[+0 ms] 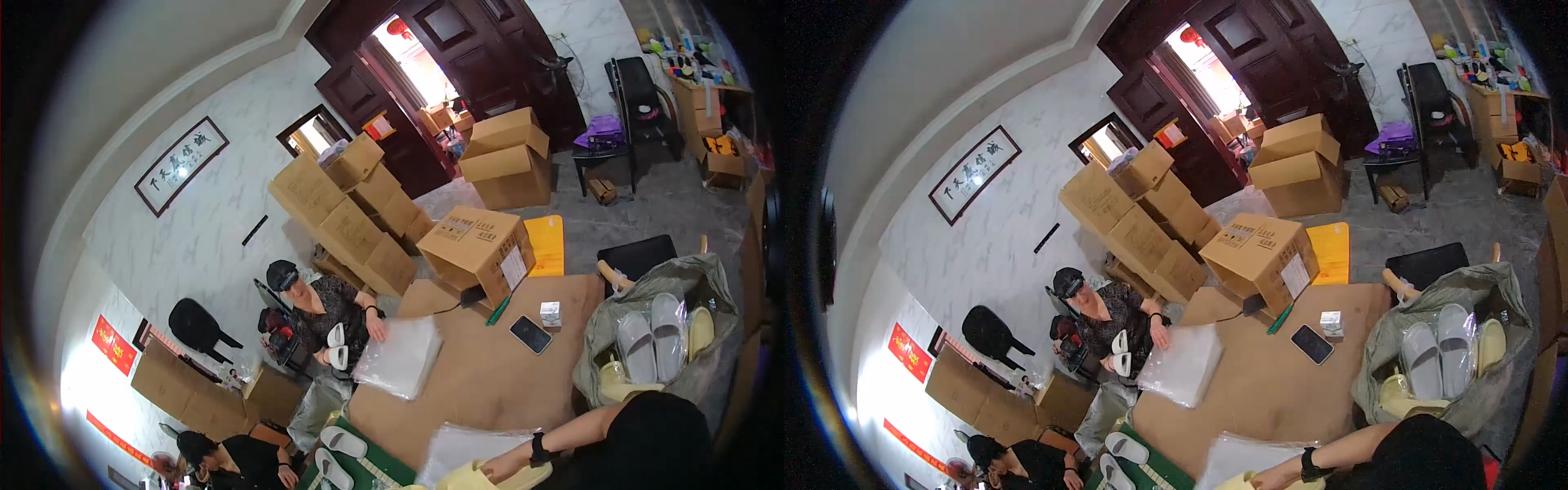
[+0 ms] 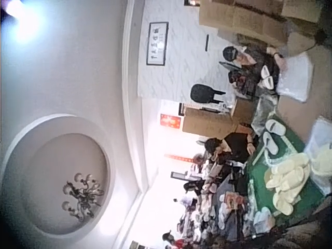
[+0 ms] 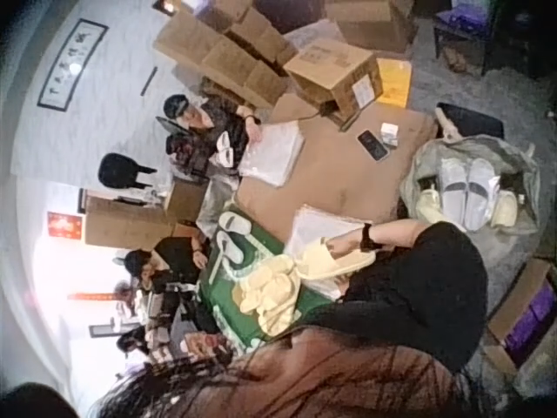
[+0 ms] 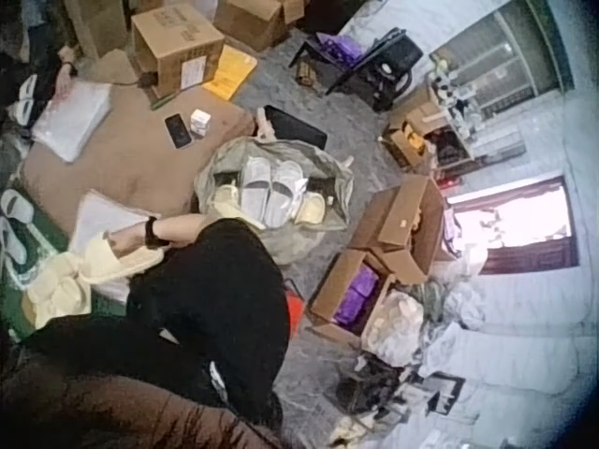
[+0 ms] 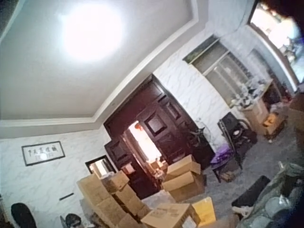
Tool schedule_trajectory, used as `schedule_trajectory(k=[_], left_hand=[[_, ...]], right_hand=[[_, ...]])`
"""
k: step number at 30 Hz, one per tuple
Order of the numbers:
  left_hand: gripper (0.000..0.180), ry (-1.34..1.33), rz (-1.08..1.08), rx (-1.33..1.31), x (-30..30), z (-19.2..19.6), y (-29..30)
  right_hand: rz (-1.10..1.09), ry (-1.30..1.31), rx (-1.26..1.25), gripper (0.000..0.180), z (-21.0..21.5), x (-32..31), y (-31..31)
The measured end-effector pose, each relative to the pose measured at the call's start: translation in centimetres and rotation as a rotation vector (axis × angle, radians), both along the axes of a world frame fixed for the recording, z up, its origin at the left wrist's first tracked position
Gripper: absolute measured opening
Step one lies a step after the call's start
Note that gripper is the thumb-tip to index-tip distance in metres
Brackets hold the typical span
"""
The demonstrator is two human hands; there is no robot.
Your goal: The recorder is packing finished slippers into plastic bags and placing them in a large sack.
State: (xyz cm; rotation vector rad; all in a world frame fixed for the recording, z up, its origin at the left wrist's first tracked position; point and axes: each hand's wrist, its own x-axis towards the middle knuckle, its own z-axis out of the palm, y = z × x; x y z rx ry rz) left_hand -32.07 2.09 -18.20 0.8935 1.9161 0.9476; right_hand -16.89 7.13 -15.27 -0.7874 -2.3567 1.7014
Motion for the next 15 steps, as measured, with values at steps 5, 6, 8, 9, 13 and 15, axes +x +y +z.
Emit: schedule_trajectory(k=[5, 6, 8, 9, 13, 15], left_hand=[[0.033, -0.167, -0.009, 0.100, 3.8, 5.2, 3.9], [0.032, -0.199, -0.006, 0.122, 4.3, 6.1, 4.3], [0.031, -0.255, 0.008, 0.175, 4.0, 7.7, 5.3], [0.031, -0.284, 0.019, 0.200, 3.9, 8.4, 5.6], [0.030, -0.419, 0.106, 0.244, 2.3, 8.7, 2.6], [0.029, -0.506, 0.193, 0.241, 1.9, 7.4, -1.6]], right_hand=[[0.258, 0.031, -0.308, 0.029, 0.2, 1.2, -0.2], [0.315, 0.037, -0.368, 0.029, 0.2, 1.7, -0.5], [0.441, 0.049, -0.480, 0.030, 0.3, 2.5, -0.8], [0.507, 0.052, -0.539, 0.030, 0.5, 3.1, -1.0], [0.703, 0.052, -0.903, 0.032, 3.2, 5.8, -1.1], [0.689, -0.090, -0.942, 0.033, 6.6, 6.7, -0.8]])
